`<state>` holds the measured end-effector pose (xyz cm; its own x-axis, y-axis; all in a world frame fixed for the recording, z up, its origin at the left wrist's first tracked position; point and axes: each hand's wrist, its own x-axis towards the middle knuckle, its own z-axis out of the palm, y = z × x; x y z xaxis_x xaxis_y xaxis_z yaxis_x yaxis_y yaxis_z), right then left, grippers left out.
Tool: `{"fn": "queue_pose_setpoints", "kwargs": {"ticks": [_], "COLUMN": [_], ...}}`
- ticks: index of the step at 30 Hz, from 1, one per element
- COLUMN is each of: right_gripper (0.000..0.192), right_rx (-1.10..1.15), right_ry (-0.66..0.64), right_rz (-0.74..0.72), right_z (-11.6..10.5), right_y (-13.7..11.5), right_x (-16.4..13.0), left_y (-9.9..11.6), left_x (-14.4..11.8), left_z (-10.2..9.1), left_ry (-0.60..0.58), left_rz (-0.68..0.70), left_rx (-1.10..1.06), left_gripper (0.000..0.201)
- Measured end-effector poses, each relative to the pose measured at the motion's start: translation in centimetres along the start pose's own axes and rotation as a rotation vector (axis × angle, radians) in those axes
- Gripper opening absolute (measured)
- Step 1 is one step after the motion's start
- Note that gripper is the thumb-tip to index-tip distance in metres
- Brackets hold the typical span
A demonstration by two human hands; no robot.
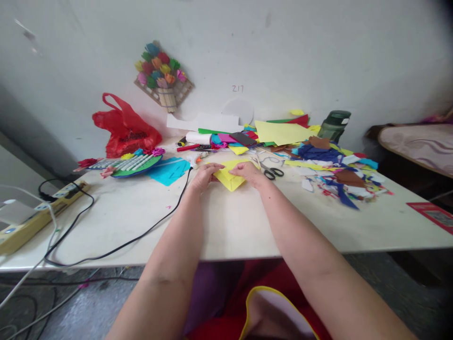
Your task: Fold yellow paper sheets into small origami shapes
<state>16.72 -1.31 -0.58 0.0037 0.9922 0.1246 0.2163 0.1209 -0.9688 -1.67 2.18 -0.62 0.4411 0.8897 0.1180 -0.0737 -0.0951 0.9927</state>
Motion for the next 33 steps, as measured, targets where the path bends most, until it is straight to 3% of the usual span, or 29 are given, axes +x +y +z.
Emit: {"fn": "queue_pose_setpoints", "kwargs": {"ticks": [17, 23, 33], "right_gripper": [0.025, 0.028, 0.025], "right_rx": [-0.016, -0.009, 0.011], "right_ry": [-0.012, -0.005, -0.019], "right_rz": [0.003, 0.004, 0.019], "right_z": [0.06, 0.02, 0.07], "right_y": [-0.52, -0.77, -0.45], "right_x": [-0.25, -0.41, -0.20], "left_y": [-0.70, -0.33, -0.44], "left_x": [0.27, 0.22, 0.13], "left_z": [-0.06, 0.02, -0.34], "left_ry": [-0.009, 0.052, -0.042], "left_rz": [-0.017, -0.048, -0.060], "left_rx": [0.040, -0.012, -0.014], "left_gripper": [0.036, 0.034, 0.027]}}
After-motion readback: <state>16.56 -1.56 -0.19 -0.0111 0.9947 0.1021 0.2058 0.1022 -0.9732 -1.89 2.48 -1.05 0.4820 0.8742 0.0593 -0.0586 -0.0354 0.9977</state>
